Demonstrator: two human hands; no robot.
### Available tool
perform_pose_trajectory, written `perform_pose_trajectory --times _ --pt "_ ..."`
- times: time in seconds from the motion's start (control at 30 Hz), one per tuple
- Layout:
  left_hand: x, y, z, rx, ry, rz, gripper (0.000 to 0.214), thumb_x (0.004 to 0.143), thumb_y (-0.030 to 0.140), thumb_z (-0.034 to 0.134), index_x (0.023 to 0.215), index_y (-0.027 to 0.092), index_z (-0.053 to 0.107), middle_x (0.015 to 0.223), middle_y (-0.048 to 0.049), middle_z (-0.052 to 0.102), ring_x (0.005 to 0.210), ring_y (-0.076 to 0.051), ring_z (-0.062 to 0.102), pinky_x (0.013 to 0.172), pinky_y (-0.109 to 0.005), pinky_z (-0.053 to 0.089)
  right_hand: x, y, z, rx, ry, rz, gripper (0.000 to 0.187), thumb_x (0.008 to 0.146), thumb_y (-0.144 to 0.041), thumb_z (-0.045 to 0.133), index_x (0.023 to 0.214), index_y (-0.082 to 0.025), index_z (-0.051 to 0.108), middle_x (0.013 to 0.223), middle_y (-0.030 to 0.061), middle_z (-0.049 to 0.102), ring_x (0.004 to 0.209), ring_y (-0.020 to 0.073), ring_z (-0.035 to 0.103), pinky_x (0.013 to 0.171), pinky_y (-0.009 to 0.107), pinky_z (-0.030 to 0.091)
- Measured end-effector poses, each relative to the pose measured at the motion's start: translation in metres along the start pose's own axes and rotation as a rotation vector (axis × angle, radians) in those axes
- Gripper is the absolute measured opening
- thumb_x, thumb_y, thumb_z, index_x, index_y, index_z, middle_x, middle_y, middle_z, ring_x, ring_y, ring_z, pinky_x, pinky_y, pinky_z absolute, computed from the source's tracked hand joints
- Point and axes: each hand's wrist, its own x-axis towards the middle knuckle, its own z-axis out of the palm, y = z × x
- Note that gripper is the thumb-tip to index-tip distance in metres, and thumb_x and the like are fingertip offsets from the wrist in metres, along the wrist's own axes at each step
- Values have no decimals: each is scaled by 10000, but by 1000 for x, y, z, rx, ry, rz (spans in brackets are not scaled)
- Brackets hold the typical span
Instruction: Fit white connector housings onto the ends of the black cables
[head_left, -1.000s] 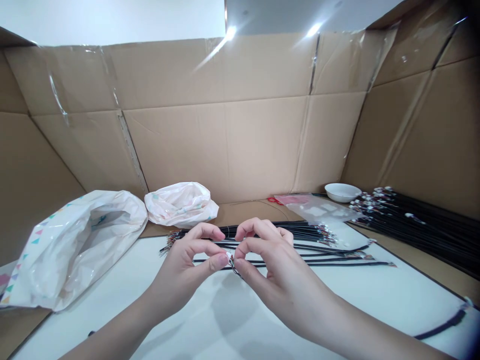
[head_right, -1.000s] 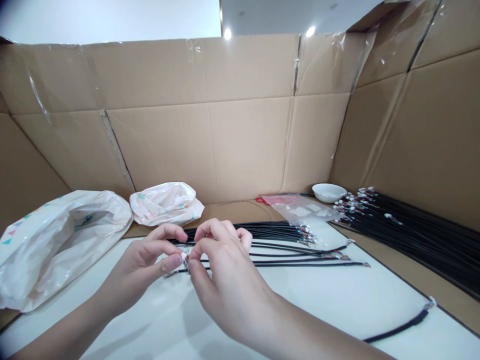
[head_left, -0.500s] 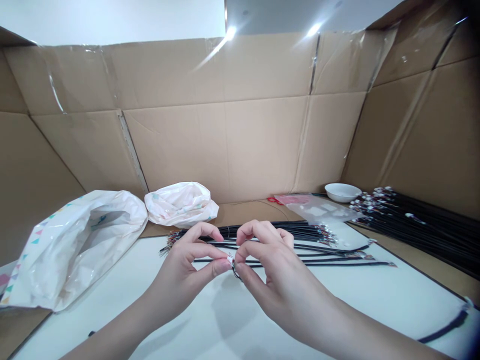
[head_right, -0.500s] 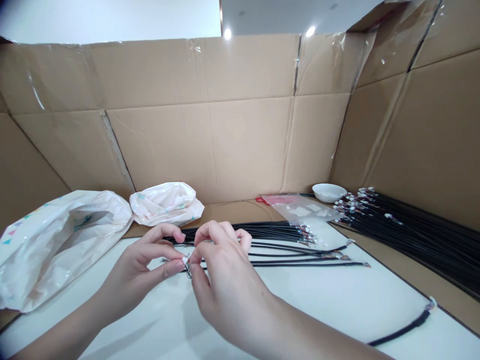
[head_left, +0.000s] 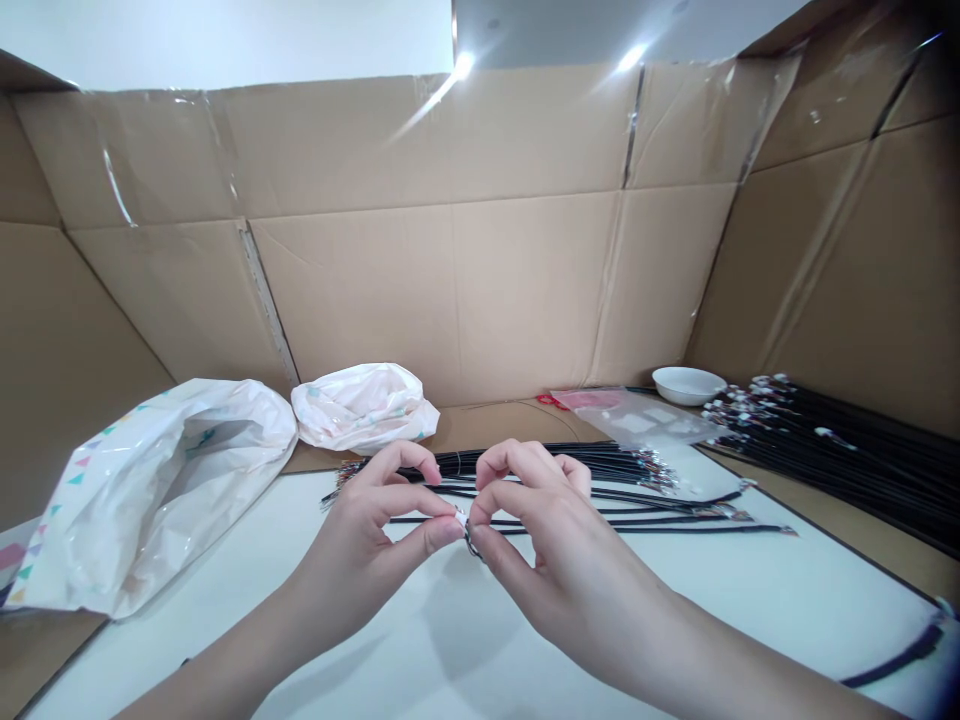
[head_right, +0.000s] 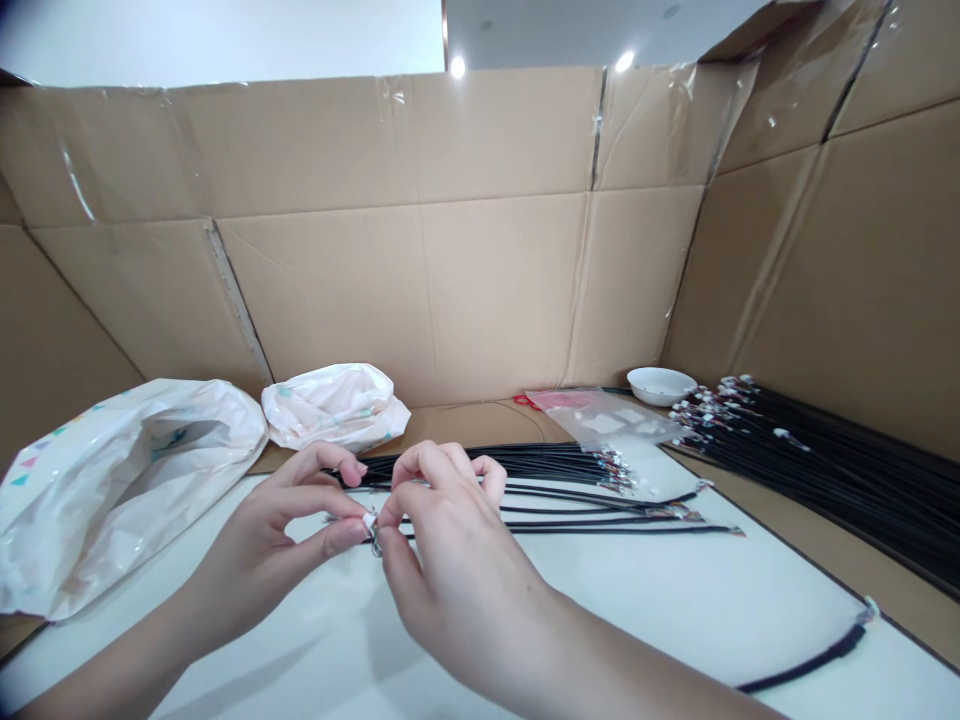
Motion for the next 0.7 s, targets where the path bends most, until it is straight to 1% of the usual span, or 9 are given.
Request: perform_pose_trajectory --times 0.2,0.3,0.43,0.53,0.7 --pt "3 2 -2 -79 -2 -127 148 822 358 613 732 315 722 905 -6 521 896 -135 527 699 -199 469 1 -1 -3 -3 13 -2 156 902 -142 438 778 -194 516 957 33 515 911 186 477 792 392 309" --pt "3 1 -2 -79 -6 -133 147 819 359 617 730 310 722 905 -6 521 906 -138 524 744 -219 462 1 -1 -2 25 19 -12 152 909 -131 424 792 -192 500 970 35 510 944 185 476 810 394 307" --pt "1 1 -2 -57 -4 -114 141 823 338 615 734 305 720 901 -5 526 898 -138 535 742 -226 463 1 0 1 31 23 -32 158 904 -97 399 790 -180 469 953 34 496 936 177 467 806 396 302" --pt "0 2 -1 -2 21 -54 129 827 294 615 747 288 717 894 -5 535 884 -129 554 748 -221 471 1 1 2 0 47 -44 165 902 -98 395 784 -177 480 954 36 495 930 183 459 785 395 297" --pt "-2 5 3 154 98 163 140 827 169 602 743 213 705 875 -32 534 858 -130 580 699 -205 497 -1 1 2 -36 34 -53 177 890 -90 398 779 -172 509 969 51 494 947 190 455 783 386 299"
